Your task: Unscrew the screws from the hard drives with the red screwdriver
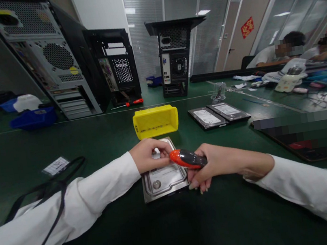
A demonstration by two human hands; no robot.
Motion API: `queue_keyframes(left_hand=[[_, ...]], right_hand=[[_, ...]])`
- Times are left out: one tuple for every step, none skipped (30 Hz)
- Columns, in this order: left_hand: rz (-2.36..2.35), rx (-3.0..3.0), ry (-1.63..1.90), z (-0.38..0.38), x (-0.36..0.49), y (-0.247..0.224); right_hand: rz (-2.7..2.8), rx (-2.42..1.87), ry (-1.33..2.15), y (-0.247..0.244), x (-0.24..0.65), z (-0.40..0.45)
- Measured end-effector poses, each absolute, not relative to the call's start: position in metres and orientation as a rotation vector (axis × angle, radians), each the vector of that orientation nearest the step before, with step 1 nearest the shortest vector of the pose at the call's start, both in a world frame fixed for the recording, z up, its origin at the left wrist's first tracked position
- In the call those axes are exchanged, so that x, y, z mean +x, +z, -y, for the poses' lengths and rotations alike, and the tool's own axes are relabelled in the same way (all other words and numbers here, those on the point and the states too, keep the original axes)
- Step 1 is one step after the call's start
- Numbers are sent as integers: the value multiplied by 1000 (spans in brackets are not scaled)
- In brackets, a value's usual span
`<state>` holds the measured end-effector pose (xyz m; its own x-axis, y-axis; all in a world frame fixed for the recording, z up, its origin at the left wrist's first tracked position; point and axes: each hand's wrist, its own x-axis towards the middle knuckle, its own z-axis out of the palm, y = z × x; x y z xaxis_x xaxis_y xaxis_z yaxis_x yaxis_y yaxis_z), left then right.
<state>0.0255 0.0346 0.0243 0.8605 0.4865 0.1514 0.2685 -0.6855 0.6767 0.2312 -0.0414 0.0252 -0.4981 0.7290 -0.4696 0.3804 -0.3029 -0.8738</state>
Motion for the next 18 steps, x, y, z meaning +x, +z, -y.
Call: queue_keyframes(left_hand=[[-546,2349,432,-34,26,24],[-546,2340,442,-34,26,24],[-547,2328,452,-34,26,23],[-549,2314,457,-34,26,23],[-552,2299,458,-34,26,22],[-554,2285,457,-34,26,21],[-554,2273,456,-34,26,20],[-551,2264,454,-34,26,19],[-547,2258,453,-34,26,18],[-543,2255,451,-35,26,17],[-542,2255,450,-35,26,17],[-545,2254,449,-35,26,16],[-547,2252,450,-35,25,16],[-546,2251,453,-35,25,16],[-544,2250,458,-35,25,16],[-540,2250,464,-35,25,16],[-535,2252,467,-36,25,15],[-531,2254,470,-36,25,15]], right_hand=[[1664,-1391,1888,26,232,41],[1669,-1380,1898,27,233,41],[1676,-1373,1902,28,235,40],[1682,-1368,1903,28,236,39],[1684,-1368,1903,29,237,39],[1681,-1373,1901,30,237,38],[1678,-1381,1899,30,238,37],[1675,-1387,1903,31,238,36],[1673,-1385,1911,31,238,35],[1672,-1378,1925,30,238,35],[1671,-1370,1938,30,238,35],[1666,-1364,1948,29,237,35],[1659,-1362,1956,28,237,35],[1647,-1365,1958,27,236,36],[1636,-1368,1957,26,235,37],[1631,-1371,1951,26,235,38],[1631,-1373,1939,25,234,40],[1633,-1374,1928,24,234,41]])
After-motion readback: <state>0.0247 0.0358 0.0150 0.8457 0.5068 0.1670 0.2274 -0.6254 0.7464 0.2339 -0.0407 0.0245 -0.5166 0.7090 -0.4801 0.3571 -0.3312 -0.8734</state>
